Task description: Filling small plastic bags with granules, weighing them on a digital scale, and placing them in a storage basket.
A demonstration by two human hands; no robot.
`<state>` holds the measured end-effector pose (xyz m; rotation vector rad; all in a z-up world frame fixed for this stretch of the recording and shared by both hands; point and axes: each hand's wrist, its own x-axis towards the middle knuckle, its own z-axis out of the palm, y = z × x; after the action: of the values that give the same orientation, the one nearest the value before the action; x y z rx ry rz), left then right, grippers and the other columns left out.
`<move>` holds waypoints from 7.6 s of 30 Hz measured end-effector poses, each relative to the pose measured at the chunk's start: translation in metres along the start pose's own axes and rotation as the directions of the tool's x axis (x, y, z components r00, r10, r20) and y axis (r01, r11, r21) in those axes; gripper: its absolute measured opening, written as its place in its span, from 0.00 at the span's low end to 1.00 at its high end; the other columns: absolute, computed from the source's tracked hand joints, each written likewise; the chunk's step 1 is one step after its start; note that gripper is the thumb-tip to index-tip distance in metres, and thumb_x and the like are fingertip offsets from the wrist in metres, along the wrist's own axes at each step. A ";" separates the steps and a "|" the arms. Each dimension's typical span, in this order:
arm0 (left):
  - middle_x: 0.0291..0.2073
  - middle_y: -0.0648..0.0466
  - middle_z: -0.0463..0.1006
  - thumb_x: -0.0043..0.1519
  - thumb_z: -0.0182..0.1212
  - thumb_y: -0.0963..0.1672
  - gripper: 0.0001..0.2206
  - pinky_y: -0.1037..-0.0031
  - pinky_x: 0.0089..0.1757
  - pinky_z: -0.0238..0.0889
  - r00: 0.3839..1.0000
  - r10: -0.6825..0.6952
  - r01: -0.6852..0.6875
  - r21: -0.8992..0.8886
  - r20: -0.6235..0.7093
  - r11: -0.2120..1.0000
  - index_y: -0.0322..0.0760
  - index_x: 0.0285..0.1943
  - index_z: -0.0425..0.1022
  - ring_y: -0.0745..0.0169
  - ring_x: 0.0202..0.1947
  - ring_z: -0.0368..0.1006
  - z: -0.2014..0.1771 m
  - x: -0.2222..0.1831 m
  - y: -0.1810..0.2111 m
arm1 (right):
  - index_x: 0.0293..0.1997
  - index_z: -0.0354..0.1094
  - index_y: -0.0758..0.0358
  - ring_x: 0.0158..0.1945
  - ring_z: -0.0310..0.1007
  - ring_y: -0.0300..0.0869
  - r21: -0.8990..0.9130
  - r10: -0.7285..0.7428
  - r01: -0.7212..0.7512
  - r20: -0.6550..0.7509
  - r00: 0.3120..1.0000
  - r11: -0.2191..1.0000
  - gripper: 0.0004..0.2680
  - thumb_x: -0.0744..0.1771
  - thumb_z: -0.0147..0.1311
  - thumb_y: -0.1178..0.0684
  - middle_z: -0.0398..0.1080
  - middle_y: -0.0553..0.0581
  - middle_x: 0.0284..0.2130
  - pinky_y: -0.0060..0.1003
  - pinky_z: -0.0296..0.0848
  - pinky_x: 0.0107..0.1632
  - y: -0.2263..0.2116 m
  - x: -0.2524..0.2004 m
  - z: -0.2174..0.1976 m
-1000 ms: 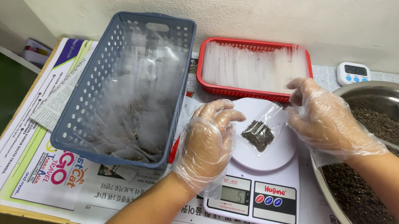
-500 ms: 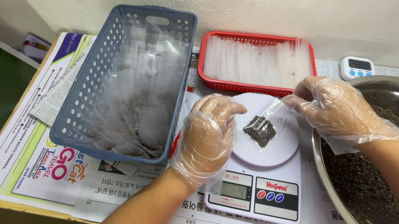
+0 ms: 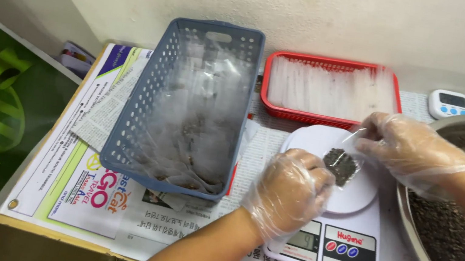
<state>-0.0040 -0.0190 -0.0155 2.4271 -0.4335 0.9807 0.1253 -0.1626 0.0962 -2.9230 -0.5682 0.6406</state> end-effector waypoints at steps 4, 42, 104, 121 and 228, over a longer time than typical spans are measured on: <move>0.36 0.49 0.79 0.58 0.62 0.41 0.03 0.59 0.44 0.67 0.999 0.022 -0.024 -0.038 -0.047 0.999 0.37 0.37 0.79 0.48 0.39 0.75 0.004 -0.002 -0.003 | 0.38 0.75 0.65 0.37 0.69 0.47 0.405 -0.018 -0.006 0.055 0.998 0.914 0.04 0.68 0.56 0.56 0.75 0.60 0.33 0.39 0.65 0.45 -0.010 -0.006 -0.015; 0.42 0.49 0.77 0.58 0.52 0.43 0.12 0.55 0.58 0.54 0.980 -0.149 0.131 0.137 0.129 0.982 0.36 0.49 0.74 0.40 0.58 0.67 0.047 -0.018 -0.014 | 0.33 0.81 0.46 0.39 0.82 0.54 -0.341 -0.531 0.484 -0.055 0.845 0.806 0.03 0.62 0.63 0.47 0.77 0.55 0.25 0.56 0.79 0.45 -0.249 0.163 0.023; 0.76 0.36 0.53 0.60 0.65 0.54 0.30 0.35 0.69 0.43 0.990 -0.137 0.136 0.334 -0.020 0.933 0.50 0.72 0.66 0.30 0.75 0.52 0.003 -0.002 -0.015 | 0.41 0.74 0.29 0.56 0.59 0.34 -0.697 0.373 -0.260 0.011 0.928 0.668 0.12 0.73 0.40 0.46 0.75 0.37 0.36 0.42 0.46 0.63 0.037 0.134 -0.019; 0.39 0.55 0.75 0.52 0.68 0.45 0.23 0.75 0.44 0.72 0.933 -0.329 0.343 -0.641 0.147 0.687 0.44 0.58 0.68 0.67 0.38 0.74 0.048 0.109 0.065 | 0.32 0.83 0.50 0.30 0.74 0.39 -0.033 0.054 -0.053 0.032 0.998 0.998 0.09 0.66 0.60 0.42 0.81 0.47 0.26 0.32 0.70 0.37 0.080 -0.072 -0.067; 0.45 0.40 0.84 0.58 0.69 0.40 0.11 0.64 0.49 0.80 0.766 -0.385 0.517 -0.849 0.515 -0.105 0.27 0.47 0.81 0.53 0.46 0.81 0.033 0.052 0.029 | 0.54 0.77 0.45 0.56 0.73 0.38 0.130 -0.222 0.285 -0.364 0.905 0.950 0.14 0.64 0.56 0.45 0.77 0.43 0.51 0.40 0.66 0.61 0.085 -0.080 -0.037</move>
<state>0.0371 -0.0665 0.0099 1.0563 -0.1155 0.0170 0.1023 -0.2719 0.1459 -2.6363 -0.7822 0.1314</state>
